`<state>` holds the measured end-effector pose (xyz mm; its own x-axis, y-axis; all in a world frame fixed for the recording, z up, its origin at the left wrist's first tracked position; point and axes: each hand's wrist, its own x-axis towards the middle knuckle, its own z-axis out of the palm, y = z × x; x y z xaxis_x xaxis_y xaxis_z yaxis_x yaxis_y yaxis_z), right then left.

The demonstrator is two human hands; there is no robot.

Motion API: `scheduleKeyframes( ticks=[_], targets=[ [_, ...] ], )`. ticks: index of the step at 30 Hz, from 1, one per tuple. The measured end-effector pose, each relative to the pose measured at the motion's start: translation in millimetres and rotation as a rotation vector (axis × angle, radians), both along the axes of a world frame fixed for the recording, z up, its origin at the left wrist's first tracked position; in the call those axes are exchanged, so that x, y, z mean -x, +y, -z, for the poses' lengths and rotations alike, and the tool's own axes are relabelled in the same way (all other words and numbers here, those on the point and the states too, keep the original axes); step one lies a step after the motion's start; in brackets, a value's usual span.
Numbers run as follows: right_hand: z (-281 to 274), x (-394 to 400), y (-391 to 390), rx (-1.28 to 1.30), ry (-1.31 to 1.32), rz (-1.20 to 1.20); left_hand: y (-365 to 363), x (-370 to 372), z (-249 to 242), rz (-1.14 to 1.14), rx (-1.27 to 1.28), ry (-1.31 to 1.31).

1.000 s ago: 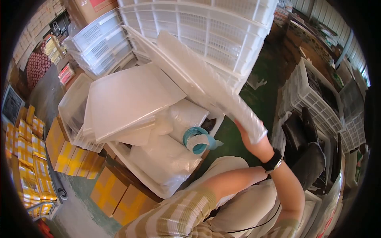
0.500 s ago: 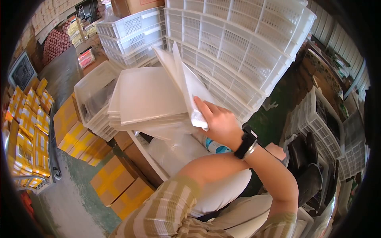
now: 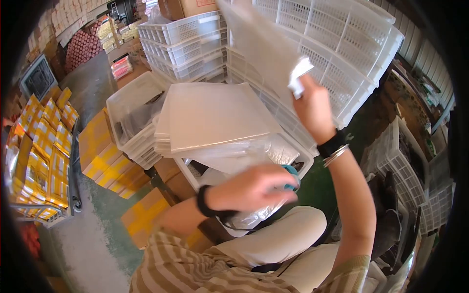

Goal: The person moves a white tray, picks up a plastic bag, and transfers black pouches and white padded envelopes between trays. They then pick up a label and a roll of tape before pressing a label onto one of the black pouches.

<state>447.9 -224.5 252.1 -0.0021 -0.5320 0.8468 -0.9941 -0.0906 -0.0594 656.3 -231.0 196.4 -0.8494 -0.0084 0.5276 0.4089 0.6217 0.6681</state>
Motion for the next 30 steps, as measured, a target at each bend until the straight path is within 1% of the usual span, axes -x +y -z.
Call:
scheduleKeyframes(
  ticks=[1,2,3,4,5,6,8,9,10,12,15,18,22,25,28,30],
  targets=[
    [10.7,-12.7,-2.0,-0.051,-0.031,-0.028,-19.3,-19.2,2.9,-0.164,-0.111,0.044],
    [20.6,-29.9,-7.2,-0.101,-0.06,-0.057,-38.8,-37.8,8.6,-0.394,-0.202,0.089],
    [30.1,-44.5,-15.4,-0.068,-0.081,-0.138,-59.4,-56.4,19.5,-0.666,-0.332,0.072],
    [41.3,-56.5,-24.7,-0.038,-0.102,-0.215,-85.8,-73.8,32.1,-0.848,-0.37,0.135],
    [58.5,-61.8,-37.5,-0.07,-0.115,-0.215,-112.3,-91.0,44.8,-1.025,-0.418,0.197],
    [78.2,-67.0,-51.7,-0.104,-0.128,-0.215,-143.4,-107.4,68.3,-1.141,-0.321,0.289],
    [108.9,-92.3,-74.8,-0.165,0.011,-0.056,-169.4,-122.8,90.8,-1.304,-0.183,0.165],
    [125.5,-107.2,-85.8,-0.237,0.033,-0.038,-182.8,-129.8,102.9,-1.385,-0.113,0.105],
    [137.9,-122.1,-93.9,-0.307,0.057,-0.019,-202.3,-135.4,122.7,-1.339,-0.196,0.087],
    [151.4,-149.5,-96.1,-0.526,0.003,-0.014,-236.4,-145.9,168.1,-1.237,-0.369,0.044],
    [162.7,-159.4,-92.1,-0.523,0.046,-0.054,-256.8,-153.2,199.4,-0.812,-1.124,0.117],
    [148.9,-144.8,-73.6,-0.498,-0.049,-0.267,-227.0,-145.3,167.2,-0.799,-1.058,0.018],
    [138.0,-117.7,-67.8,-0.617,0.105,-0.125,-181.9,-119.8,132.8,-0.796,-1.091,-0.049],
    [140.6,-101.0,-78.8,-0.623,0.038,-0.064,-157.4,-113.8,124.5,-0.785,-1.139,-0.299],
    [146.3,-91.6,-84.9,-0.586,0.056,-0.111,-147.4,-103.4,123.1,-0.732,-1.046,-0.2],
    [142.3,-87.7,-82.0,-0.574,0.06,-0.171,-142.7,-92.0,129.8,-1.078,-0.49,-0.001]
  ],
)
